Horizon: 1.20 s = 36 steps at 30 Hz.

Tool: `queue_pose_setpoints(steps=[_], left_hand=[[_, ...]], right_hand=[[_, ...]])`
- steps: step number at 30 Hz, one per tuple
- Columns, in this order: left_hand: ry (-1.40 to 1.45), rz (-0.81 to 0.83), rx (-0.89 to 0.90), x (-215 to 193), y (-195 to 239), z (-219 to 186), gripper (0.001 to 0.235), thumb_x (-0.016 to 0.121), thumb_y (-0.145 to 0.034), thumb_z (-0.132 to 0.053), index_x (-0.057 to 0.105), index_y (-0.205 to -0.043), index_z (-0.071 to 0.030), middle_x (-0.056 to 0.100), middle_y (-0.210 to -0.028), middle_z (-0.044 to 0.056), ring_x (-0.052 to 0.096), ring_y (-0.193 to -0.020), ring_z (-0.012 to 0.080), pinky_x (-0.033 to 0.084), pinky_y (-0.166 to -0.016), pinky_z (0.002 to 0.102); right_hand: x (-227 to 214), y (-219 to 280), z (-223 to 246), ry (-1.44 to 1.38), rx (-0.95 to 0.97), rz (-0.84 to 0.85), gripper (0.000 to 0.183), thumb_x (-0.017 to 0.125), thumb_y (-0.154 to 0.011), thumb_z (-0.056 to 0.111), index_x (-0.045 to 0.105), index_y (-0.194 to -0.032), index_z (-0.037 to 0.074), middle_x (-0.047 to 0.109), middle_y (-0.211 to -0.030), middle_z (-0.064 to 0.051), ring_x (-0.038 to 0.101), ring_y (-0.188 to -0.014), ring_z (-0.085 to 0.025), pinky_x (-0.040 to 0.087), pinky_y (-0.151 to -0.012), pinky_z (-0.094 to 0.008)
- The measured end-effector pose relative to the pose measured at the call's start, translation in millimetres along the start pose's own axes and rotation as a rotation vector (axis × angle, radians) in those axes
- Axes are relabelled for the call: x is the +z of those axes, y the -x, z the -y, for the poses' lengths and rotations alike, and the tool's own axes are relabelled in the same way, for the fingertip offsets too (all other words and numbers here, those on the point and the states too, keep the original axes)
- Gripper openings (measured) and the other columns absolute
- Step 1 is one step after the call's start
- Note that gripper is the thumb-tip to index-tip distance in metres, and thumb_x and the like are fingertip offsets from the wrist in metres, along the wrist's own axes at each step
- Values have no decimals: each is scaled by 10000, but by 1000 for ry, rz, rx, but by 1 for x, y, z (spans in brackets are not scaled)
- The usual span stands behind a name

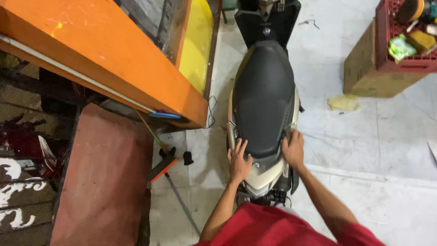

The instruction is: The person wipes the rear body panels and seat of a scooter using a cloth. The person holds the scooter with one hand while cleaning the surface with the other, focusing on the area around the license plate and the seat edges.

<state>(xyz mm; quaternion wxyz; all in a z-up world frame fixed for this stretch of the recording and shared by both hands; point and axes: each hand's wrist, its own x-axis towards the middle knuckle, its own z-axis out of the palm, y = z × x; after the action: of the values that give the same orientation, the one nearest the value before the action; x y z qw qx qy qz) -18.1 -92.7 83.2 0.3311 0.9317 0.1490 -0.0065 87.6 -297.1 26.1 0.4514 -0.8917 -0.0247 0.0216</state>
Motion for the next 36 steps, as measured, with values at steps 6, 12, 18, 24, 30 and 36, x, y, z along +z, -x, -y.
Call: queue_pose_setpoints(steps=[6,12,18,24,30,36], left_hand=[[3,9,2,3,-10,1,610,617,-962,-215,443,-1545,-182,337,-1649,85,353,-1495,271,114,-1259,514],[38,1,-14,-6,-9,-8,613,626,-955,-196,453,-1543,-173,343,-1657,89,366,-1499,267,108,-1266,532],[30,-2,-6,-5,-8,-7,642,635,-921,-170,463,-1540,-160,341,-1653,105,371,-1496,275,101,-1261,543],[41,-14,-6,-5,-9,-7,642,632,-918,-172,469,-1539,-159,364,-1657,93,383,-1494,281,111,-1270,540],[46,1,-30,-7,-8,-9,663,634,-901,-184,456,-1540,-171,348,-1649,93,378,-1478,280,99,-1257,540],[53,-38,21,7,-4,6,660,643,-913,-212,462,-1547,-186,372,-1645,99,408,-1470,287,127,-1263,537]], right_hand=[[6,37,7,-15,-124,-70,517,600,-924,175,472,-1389,-10,475,-1393,-330,443,-1295,-510,358,-1114,-545],[26,-17,-33,35,-51,-28,550,609,-924,157,466,-1429,-7,463,-1403,-325,435,-1298,-511,356,-1117,-551],[43,-107,-75,136,-16,15,565,596,-985,217,465,-1506,41,463,-1417,-330,458,-1289,-519,386,-1101,-559],[41,-128,-73,140,120,59,606,584,-973,246,451,-1535,63,470,-1424,-332,492,-1252,-529,421,-1044,-579],[43,-102,-77,106,70,19,653,568,-1008,285,406,-1580,14,464,-1436,-345,495,-1276,-523,409,-1104,-551],[29,-22,-40,34,101,-72,669,584,-999,284,396,-1575,-1,442,-1471,-328,456,-1323,-506,373,-1118,-524]])
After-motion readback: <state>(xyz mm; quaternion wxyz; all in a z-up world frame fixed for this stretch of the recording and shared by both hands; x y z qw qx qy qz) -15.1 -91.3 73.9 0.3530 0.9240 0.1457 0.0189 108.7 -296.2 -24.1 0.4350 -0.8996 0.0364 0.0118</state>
